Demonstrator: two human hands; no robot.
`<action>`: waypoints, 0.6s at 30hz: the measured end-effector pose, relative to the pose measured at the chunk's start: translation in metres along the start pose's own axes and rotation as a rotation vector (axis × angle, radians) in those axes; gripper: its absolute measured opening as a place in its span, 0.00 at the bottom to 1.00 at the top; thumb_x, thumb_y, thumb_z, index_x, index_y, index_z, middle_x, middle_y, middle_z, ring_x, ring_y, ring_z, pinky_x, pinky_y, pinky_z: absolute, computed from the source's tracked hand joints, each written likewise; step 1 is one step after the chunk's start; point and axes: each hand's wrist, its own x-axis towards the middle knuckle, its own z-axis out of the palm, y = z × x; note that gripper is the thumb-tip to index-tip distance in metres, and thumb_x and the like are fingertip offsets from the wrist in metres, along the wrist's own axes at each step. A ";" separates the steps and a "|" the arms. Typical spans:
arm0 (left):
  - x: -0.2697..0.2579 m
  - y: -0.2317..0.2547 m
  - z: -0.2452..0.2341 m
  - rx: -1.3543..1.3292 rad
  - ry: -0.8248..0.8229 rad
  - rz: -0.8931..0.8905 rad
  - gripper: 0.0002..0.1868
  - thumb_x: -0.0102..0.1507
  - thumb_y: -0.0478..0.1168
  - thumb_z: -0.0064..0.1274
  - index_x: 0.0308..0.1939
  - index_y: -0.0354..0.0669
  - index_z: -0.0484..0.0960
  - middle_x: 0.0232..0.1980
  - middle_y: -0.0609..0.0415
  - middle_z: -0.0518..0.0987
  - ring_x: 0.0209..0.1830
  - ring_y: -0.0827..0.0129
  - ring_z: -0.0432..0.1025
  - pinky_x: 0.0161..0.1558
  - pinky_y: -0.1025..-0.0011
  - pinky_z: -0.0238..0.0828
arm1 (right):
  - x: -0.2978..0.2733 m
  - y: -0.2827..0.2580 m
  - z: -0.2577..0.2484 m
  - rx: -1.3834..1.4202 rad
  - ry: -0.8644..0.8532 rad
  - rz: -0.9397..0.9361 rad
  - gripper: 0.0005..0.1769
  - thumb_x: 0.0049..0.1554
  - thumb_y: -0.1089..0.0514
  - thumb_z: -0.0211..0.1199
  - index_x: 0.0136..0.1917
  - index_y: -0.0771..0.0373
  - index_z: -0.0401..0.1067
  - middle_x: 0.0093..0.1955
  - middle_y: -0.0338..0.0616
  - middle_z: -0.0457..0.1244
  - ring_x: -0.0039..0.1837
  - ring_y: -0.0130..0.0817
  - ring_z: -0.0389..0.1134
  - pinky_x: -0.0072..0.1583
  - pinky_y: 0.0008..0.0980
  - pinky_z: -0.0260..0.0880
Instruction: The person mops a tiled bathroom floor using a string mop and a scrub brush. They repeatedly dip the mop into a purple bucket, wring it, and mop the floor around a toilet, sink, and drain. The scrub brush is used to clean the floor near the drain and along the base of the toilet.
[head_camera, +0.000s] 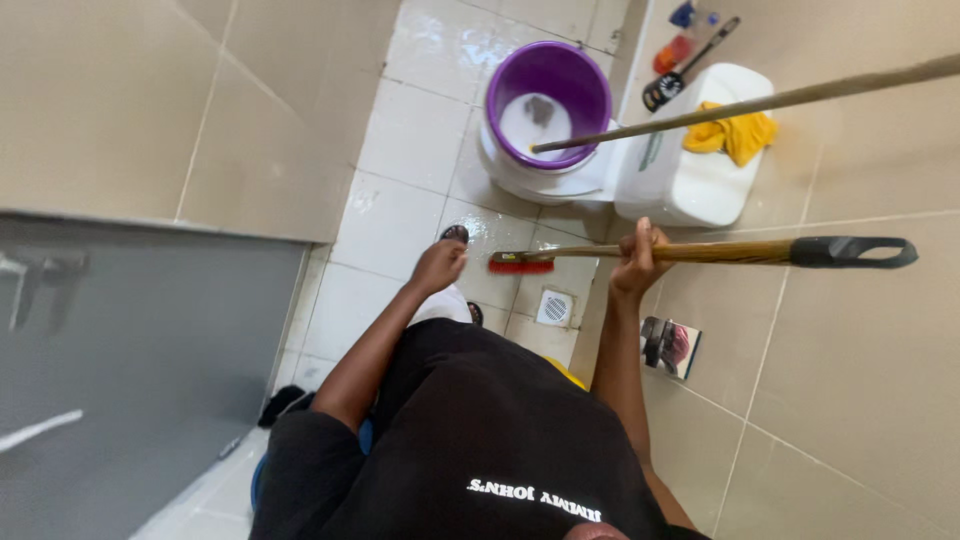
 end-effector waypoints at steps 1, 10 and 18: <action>-0.013 0.024 0.000 -0.027 0.001 0.067 0.16 0.64 0.43 0.57 0.51 0.38 0.82 0.52 0.43 0.82 0.54 0.54 0.77 0.58 0.60 0.72 | -0.017 -0.005 0.013 0.038 -0.087 -0.015 0.23 0.64 0.63 0.61 0.31 0.56 0.55 0.27 0.32 0.49 0.28 0.21 0.46 0.32 0.25 0.44; -0.036 0.170 -0.043 -0.084 0.332 0.500 0.30 0.55 0.50 0.65 0.55 0.41 0.74 0.55 0.43 0.77 0.56 0.47 0.71 0.58 0.53 0.66 | -0.120 -0.068 0.116 0.176 -0.763 -0.279 0.15 0.65 0.63 0.58 0.38 0.62 0.58 0.35 0.41 0.55 0.36 0.32 0.53 0.41 0.34 0.55; -0.028 0.077 -0.068 -0.125 0.318 0.410 0.23 0.61 0.45 0.61 0.19 0.40 0.67 0.19 0.47 0.70 0.18 0.52 0.67 0.25 0.56 0.61 | -0.187 -0.132 0.137 0.345 -0.900 -0.269 0.26 0.61 0.48 0.62 0.29 0.61 0.58 0.28 0.38 0.54 0.31 0.30 0.53 0.37 0.31 0.54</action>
